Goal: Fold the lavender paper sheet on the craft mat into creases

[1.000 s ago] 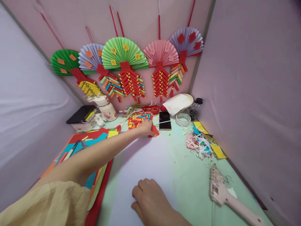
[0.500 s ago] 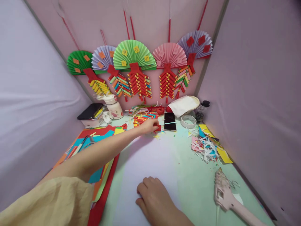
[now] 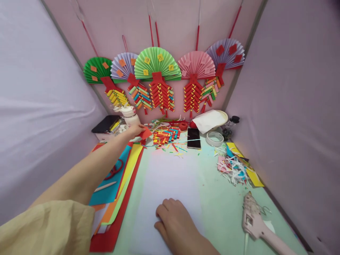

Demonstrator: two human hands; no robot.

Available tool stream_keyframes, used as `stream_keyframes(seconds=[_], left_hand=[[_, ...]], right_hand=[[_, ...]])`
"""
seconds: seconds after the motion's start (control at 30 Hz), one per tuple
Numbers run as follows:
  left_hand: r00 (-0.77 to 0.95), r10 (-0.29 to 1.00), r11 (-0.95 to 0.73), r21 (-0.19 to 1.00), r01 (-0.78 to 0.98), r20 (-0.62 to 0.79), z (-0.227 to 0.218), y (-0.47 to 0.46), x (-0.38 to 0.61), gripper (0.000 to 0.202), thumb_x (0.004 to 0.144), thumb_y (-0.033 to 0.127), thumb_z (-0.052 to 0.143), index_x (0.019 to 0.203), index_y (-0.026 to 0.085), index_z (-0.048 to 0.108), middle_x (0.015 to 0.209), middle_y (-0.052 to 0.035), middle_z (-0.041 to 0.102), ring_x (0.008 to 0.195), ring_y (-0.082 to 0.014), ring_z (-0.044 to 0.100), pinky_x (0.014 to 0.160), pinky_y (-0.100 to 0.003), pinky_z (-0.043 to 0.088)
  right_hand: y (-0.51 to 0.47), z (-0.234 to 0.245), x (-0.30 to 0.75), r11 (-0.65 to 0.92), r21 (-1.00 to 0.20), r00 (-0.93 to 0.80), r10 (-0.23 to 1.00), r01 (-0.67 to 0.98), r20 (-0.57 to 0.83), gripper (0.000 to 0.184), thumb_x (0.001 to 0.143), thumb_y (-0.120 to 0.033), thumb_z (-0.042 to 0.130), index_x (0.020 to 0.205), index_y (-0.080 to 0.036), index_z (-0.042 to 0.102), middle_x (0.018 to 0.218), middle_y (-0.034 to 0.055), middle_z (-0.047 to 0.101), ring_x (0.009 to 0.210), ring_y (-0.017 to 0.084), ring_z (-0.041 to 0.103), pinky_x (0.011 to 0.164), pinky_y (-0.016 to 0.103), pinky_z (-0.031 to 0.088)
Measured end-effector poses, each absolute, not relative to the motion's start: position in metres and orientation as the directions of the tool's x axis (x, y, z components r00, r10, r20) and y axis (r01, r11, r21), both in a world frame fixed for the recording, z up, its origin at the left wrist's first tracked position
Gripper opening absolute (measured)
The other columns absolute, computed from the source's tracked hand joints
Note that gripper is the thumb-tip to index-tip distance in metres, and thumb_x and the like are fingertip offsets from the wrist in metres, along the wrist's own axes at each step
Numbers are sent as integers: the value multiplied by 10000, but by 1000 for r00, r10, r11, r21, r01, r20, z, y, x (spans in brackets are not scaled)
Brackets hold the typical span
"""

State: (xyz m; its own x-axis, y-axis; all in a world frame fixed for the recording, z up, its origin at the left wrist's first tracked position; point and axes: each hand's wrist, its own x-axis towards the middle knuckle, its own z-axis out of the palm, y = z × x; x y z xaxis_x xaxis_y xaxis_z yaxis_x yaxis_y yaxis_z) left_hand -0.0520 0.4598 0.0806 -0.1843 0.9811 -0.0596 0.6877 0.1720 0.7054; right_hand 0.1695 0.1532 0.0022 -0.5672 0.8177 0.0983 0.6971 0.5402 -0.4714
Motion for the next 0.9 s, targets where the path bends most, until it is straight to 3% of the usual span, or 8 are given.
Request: stream_keyframes(seconds=[0.17,0.43,0.63,0.9], left_hand=[[-193,979,197,586,786,-69,66,465,-60,208,668,207,676,856,130,721,755,-80,714,741,-226,653,652,-284,506],[-41,979,-55,457,888,198,60,455,-44,436,737,198,576,1166,147,640,1211,-119,634,1159,-271,539,1005,-359,400],[204,931,-320,408,855,303,70,395,-27,344,802,292,517,1092,173,658,1155,-89,653,1119,-235,556,1034,-365,380],[476,862,-491,524,696,175,64,233,-14,272,846,369,522,1058,259,653,1184,-56,625,1125,-210,566,1027,-352,415]], right_hand=[[154,3,170,525,-481,-550,829,702,102,112,815,-238,682,879,-184,607,910,36,627,848,205,545,741,313,374],[154,1,170,534,-479,-560,822,697,101,98,833,-246,660,888,-184,608,914,37,626,856,198,550,736,311,373],[156,7,171,508,-502,-570,821,700,36,84,843,-217,626,921,-188,615,919,34,626,879,196,558,753,308,371],[155,12,174,512,-501,-567,822,698,49,99,862,-234,585,941,-182,613,907,36,615,875,177,551,774,294,363]])
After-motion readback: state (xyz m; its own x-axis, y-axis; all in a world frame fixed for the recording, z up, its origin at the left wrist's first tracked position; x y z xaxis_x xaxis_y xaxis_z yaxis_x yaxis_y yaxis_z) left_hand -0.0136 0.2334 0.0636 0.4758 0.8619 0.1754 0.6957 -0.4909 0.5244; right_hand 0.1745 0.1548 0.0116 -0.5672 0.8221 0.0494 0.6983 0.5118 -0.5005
